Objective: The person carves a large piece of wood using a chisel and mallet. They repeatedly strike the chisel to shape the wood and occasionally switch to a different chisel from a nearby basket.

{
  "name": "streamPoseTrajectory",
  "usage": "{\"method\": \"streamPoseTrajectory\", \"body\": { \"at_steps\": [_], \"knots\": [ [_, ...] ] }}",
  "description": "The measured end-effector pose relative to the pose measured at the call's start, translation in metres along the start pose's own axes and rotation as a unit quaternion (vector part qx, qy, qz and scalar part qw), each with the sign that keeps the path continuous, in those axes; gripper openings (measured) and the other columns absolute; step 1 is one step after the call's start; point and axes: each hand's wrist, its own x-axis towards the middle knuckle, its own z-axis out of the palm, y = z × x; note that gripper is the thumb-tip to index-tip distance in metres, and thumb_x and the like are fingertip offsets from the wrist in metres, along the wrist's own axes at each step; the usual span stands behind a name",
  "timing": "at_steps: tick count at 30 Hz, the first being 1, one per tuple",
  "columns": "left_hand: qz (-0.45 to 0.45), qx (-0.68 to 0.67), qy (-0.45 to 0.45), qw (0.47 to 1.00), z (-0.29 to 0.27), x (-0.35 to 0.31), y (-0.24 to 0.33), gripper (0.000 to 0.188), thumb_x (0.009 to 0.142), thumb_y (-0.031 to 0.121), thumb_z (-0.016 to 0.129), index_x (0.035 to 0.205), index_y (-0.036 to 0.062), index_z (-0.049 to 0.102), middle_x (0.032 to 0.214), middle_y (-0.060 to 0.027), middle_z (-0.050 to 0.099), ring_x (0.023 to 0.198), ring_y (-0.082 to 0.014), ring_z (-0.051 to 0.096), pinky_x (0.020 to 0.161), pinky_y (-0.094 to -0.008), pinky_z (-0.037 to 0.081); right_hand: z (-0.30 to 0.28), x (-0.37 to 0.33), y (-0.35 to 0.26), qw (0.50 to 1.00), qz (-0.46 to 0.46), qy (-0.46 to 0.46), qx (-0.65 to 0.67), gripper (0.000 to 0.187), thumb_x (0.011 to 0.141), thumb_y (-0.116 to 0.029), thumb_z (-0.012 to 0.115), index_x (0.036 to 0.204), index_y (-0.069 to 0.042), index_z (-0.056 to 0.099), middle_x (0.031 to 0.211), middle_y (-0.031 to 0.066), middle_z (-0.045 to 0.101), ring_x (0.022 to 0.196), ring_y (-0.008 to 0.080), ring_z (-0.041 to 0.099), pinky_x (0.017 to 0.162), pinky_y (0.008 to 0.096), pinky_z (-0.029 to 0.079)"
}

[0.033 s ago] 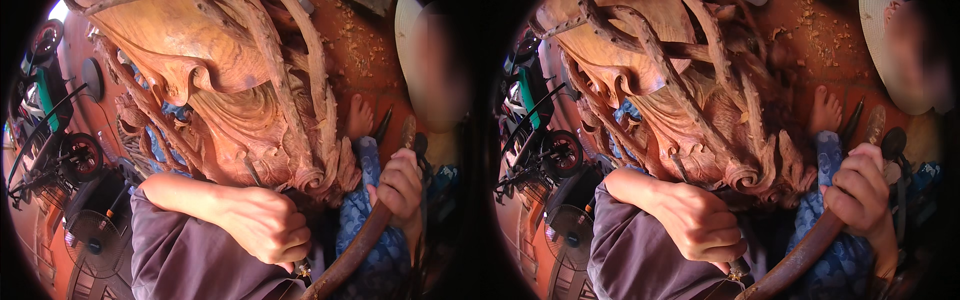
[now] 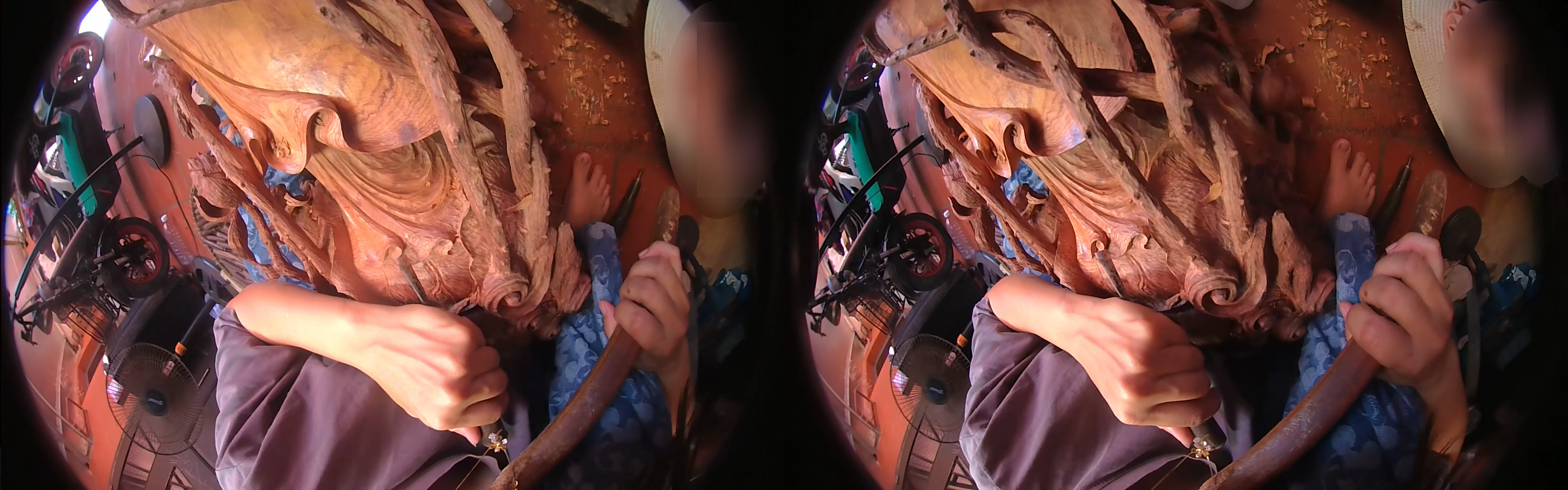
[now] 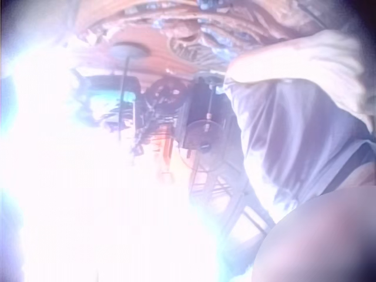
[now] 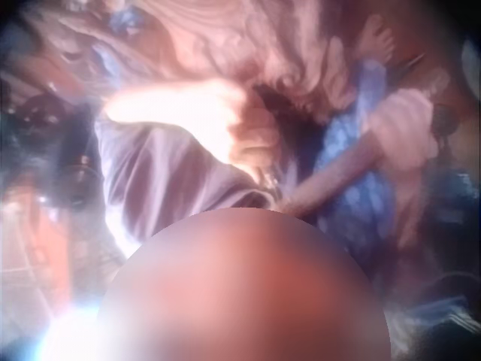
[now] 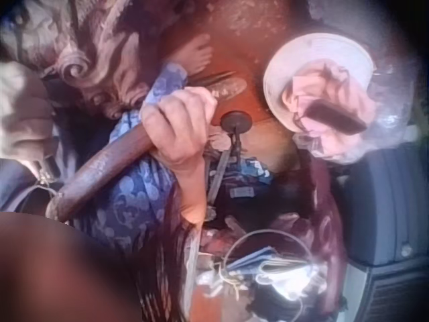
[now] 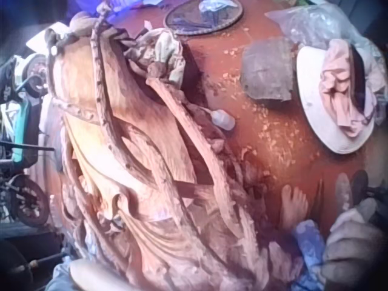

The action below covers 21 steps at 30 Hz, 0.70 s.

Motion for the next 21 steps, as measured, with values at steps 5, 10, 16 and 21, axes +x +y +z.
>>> {"method": "streamPoseTrajectory", "body": {
  "at_steps": [5, 10, 16, 21],
  "knots": [
    [0.000, -0.002, -0.006, 1.000, -0.0034, -0.0005, -0.0058, 0.037, 0.093, 0.038, 0.063, 0.085, 0.0017, 0.063, 0.071, 0.0012, 0.047, 0.053, -0.0079, 0.049, 0.043, -0.0224, 0.037, 0.0012, 0.0034, 0.0032, 1.000, -0.001, 0.005, 0.000, 0.025, 0.058, -0.004, 0.075, 0.071, -0.007, 0.054, 0.073, 0.0043, 0.051, 0.068, 0.0244, 0.054, 0.070, 0.0455, 0.046],
    [-0.002, -0.002, 0.004, 1.000, -0.0052, 0.0000, -0.0077, 0.037, 0.093, 0.039, 0.063, 0.086, 0.0023, 0.064, 0.072, 0.0012, 0.047, 0.054, -0.0076, 0.049, 0.043, -0.0218, 0.038, 0.0009, 0.0041, 0.0040, 1.000, 0.002, 0.001, 0.001, 0.025, 0.059, -0.003, 0.075, 0.071, -0.006, 0.053, 0.072, 0.0045, 0.051, 0.068, 0.0244, 0.054, 0.070, 0.0456, 0.047],
    [-0.006, 0.000, 0.009, 1.000, -0.0055, 0.0005, -0.0075, 0.036, 0.093, 0.039, 0.063, 0.087, 0.0032, 0.064, 0.072, 0.0019, 0.047, 0.054, -0.0075, 0.048, 0.043, -0.0217, 0.038, 0.0011, 0.0039, 0.0039, 1.000, 0.004, 0.005, 0.001, 0.025, 0.059, -0.002, 0.075, 0.071, -0.006, 0.053, 0.072, 0.0048, 0.051, 0.068, 0.0244, 0.054, 0.069, 0.0453, 0.046],
    [-0.009, -0.008, 0.018, 1.000, -0.0051, 0.0000, -0.0079, 0.035, 0.093, 0.038, 0.063, 0.087, 0.0039, 0.064, 0.072, 0.0022, 0.046, 0.054, -0.0076, 0.048, 0.043, -0.0222, 0.038, 0.0009, 0.0050, 0.0027, 1.000, 0.004, 0.005, -0.001, 0.026, 0.059, -0.001, 0.075, 0.071, -0.006, 0.053, 0.073, 0.0051, 0.051, 0.068, 0.0244, 0.054, 0.069, 0.0454, 0.046]
  ]
}}
